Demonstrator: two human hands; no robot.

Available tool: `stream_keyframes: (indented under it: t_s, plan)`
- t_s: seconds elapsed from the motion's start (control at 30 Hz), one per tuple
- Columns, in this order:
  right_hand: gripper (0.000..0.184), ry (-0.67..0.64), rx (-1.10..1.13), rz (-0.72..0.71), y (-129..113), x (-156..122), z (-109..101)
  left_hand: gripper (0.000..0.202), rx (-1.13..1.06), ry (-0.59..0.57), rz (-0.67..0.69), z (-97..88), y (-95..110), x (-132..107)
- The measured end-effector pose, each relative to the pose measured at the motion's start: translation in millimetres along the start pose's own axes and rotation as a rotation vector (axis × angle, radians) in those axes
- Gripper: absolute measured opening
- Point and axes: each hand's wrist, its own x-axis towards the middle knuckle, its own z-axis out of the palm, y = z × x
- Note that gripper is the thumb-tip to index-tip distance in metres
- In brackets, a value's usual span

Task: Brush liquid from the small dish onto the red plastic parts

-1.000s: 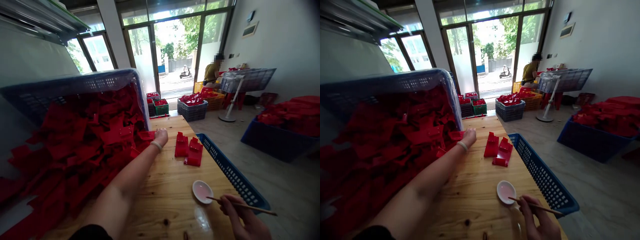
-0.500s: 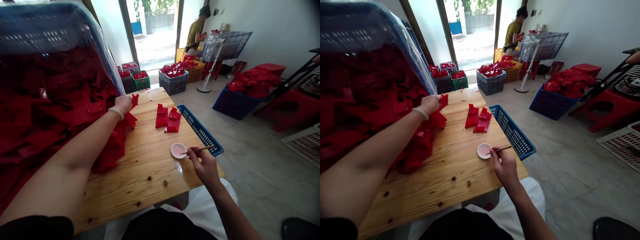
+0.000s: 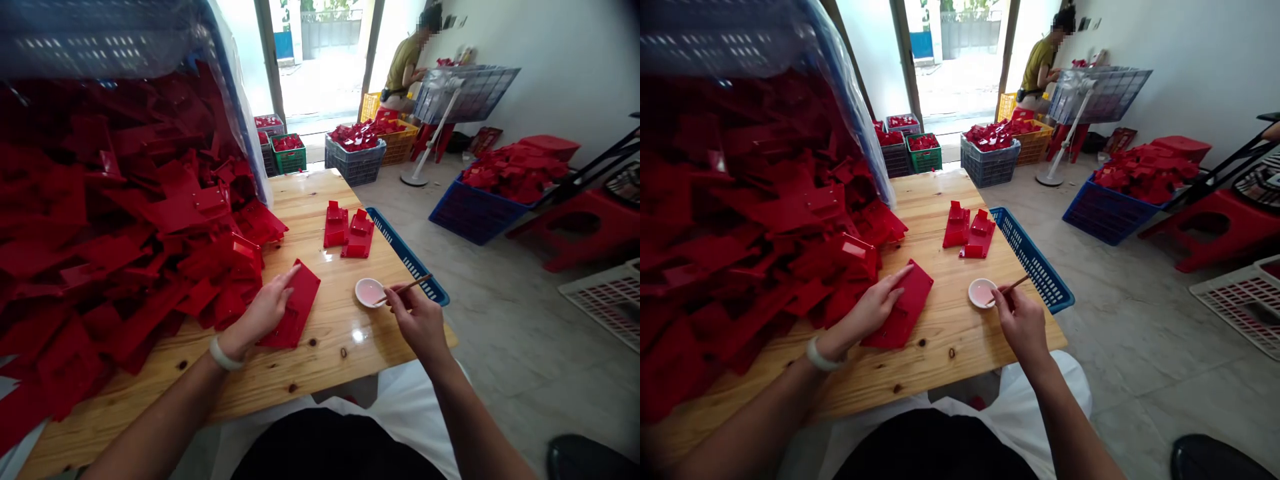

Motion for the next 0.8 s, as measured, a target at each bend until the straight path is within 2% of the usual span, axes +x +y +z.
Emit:
stream_keyframes:
  t_s: [0.1, 0.2, 0.27, 0.4, 0.5, 0.57, 0.7, 0.8]
  plan:
    - [0.07, 0.005, 0.008, 0.01, -2, -1, 0, 0.052, 0.033, -0.045, -0.07, 1.2, -9, -9]
    - [0.07, 0.014, 0.017, 0.025, -3, -4, 3, 0.05, 0.093, -0.048, -0.147, -2.7, -3, -14]
    - [0.069, 0.015, 0.022, 0.034, -3, -6, 4, 0.058, 0.136, -0.04, -0.203, -1.1, 7, -19]
    - [0.067, 0.028, 0.025, 0.043, -4, -8, 5, 0.088, 0.138, -0.041, -0.315, 4.5, 22, -27]
    - [0.065, 0.045, 0.032, 0.04, -5, -9, 3, 0.083, 0.056, -0.045, -0.326, 0.1, 23, -28]
    - [0.065, 0.054, 0.038, 0.044, -6, -8, 2, 0.078, -0.098, -0.025, -0.337, -5.4, 22, -30]
    - [0.068, 0.05, 0.054, 0.068, -6, -8, 3, 0.071, -0.834, 0.075, -0.54, -11.4, 29, -44]
    - [0.069, 0.055, 0.078, 0.09, -6, -7, 4, 0.065, -1.236, 0.046, -0.664, -7.0, 41, -58]
